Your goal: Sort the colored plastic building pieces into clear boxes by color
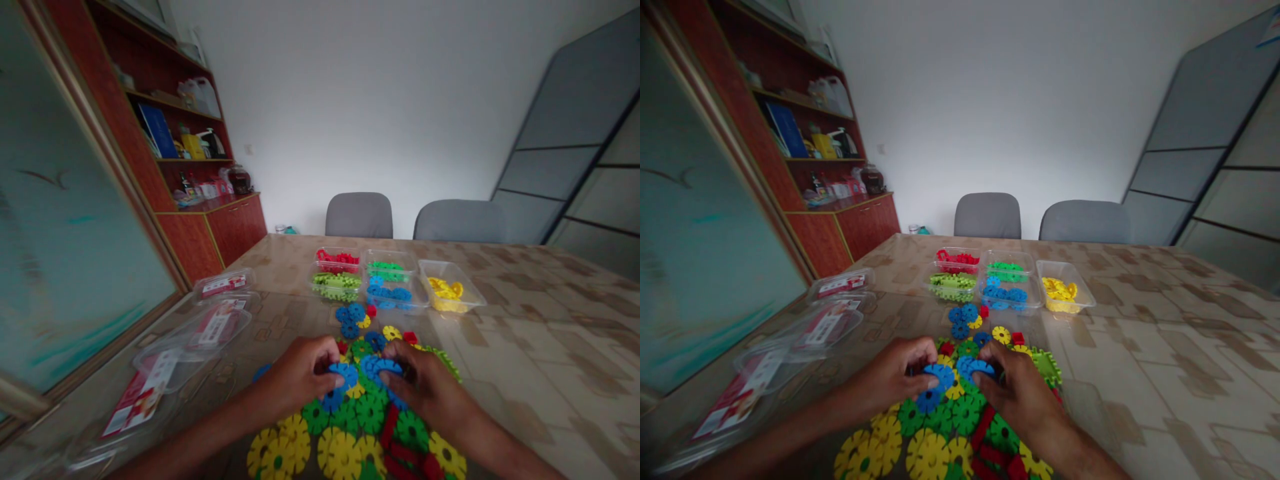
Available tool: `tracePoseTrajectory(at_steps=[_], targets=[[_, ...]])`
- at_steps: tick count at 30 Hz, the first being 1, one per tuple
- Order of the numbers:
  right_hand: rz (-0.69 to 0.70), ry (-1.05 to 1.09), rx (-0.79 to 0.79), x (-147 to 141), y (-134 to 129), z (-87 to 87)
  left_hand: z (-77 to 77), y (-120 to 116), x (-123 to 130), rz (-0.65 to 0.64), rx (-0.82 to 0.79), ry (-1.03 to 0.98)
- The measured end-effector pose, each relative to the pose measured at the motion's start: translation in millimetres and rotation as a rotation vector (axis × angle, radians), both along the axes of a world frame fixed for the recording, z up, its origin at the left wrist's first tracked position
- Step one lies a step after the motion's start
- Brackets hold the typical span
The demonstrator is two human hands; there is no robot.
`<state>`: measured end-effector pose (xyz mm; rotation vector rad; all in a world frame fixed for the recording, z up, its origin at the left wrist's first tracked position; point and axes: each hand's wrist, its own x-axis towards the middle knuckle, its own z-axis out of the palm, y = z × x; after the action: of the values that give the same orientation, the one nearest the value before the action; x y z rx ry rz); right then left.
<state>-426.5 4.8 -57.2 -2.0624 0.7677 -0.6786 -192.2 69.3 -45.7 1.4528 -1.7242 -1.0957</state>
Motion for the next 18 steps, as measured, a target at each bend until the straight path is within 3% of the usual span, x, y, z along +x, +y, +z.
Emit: tracePoseTrajectory(at_steps=[4,9,12,18], targets=[[0.119,-0.093,0.149,4,4,-2.9,-1.5,2,-7,-0.03,0.118,0.135],[0.243,-0.197,0.404,8,11,-5.5,-4.5,3,-11,0.012,0.065,0.146],[0.23,-0.193,0.386,9,13,-4.6,-8.0,2,-12,0.036,0.046,0.121],[0.124,-0.054,0.19,11,16,-1.3,-11.9,3,-15,-0.001,-0.047,0.051]])
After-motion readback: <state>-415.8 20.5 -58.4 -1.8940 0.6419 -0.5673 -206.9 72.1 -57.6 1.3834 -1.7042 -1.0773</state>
